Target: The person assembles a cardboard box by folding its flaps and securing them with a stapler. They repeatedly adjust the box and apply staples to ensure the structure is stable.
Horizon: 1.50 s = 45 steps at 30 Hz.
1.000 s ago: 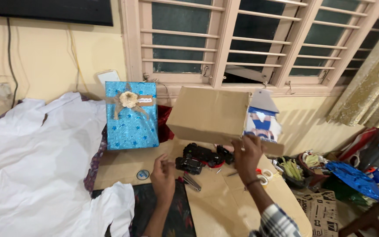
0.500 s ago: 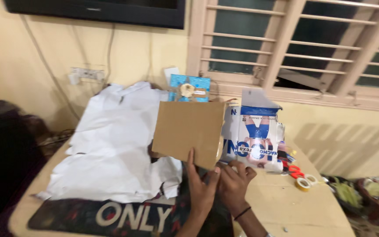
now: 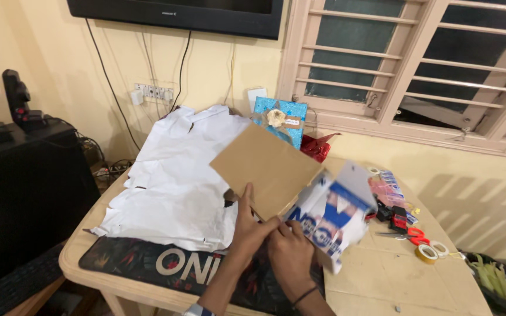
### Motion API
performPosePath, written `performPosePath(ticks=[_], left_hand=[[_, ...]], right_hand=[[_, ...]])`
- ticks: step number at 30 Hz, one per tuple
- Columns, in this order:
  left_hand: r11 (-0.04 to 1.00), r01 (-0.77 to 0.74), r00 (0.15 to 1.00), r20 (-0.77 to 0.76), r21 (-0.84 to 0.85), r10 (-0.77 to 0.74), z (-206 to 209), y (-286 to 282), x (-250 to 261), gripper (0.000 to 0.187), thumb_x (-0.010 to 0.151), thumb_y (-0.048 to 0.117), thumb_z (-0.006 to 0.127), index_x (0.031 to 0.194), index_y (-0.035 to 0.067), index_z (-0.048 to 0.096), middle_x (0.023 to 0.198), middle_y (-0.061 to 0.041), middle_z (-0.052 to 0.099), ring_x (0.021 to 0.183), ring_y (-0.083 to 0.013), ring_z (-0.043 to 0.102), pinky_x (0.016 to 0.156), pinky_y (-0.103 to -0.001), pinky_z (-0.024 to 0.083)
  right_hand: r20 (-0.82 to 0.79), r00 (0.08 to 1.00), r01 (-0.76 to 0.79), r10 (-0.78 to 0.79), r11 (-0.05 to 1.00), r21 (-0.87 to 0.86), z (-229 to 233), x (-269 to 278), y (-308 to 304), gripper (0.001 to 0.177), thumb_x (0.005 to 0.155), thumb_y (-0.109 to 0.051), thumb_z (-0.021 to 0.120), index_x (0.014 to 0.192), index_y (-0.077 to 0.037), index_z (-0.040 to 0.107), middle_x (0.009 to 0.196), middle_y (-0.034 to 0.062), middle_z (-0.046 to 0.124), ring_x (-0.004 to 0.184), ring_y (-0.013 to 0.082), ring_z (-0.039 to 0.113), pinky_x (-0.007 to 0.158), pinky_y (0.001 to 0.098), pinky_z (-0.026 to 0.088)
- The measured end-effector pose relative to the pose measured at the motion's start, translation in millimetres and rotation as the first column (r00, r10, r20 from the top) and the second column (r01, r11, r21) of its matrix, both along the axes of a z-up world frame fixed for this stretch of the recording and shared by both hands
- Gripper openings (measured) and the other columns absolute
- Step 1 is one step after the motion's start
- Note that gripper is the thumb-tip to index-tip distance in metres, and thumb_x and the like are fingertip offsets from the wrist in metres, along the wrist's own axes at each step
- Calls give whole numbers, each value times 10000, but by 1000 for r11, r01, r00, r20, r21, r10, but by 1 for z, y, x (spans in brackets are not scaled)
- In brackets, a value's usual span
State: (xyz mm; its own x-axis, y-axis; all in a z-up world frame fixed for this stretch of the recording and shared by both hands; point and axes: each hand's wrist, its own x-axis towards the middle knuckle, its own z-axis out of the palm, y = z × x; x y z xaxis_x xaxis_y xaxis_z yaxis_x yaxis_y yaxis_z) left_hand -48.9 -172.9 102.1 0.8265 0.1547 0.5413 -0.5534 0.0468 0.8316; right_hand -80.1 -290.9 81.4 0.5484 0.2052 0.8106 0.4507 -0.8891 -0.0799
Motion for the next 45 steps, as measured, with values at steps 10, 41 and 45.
performPosePath(ticks=[10,41,45], left_hand=[[865,-288,955,186,411,230,2,46,4,722,766,227,817,1367,-80,561,1476,-370,461,1336,-425,563,1025,-410,510],[964,-248,968,56,93,244,-70,73,-12,385,945,54,604,1319,-29,559,1606,-194,410,1286,-289,612,875,-330,588],[808,-548,832,232,214,503,-56,64,-32,489,833,51,650,1298,34,498,1587,-200,370,1375,-365,491,893,-453,536]], right_hand=[[-226,898,-304,377,904,301,-4,13,16,227,794,-121,755,996,-18,736,912,140,731,822,320,700,672,414,567],[-452,836,-63,311,873,483,-8,108,-79,521,795,-218,777,1273,-35,677,915,203,765,768,267,783,708,357,585],[-483,818,-74,311,891,449,20,95,-74,515,790,-216,787,1268,-54,684,817,160,785,701,260,772,693,350,576]])
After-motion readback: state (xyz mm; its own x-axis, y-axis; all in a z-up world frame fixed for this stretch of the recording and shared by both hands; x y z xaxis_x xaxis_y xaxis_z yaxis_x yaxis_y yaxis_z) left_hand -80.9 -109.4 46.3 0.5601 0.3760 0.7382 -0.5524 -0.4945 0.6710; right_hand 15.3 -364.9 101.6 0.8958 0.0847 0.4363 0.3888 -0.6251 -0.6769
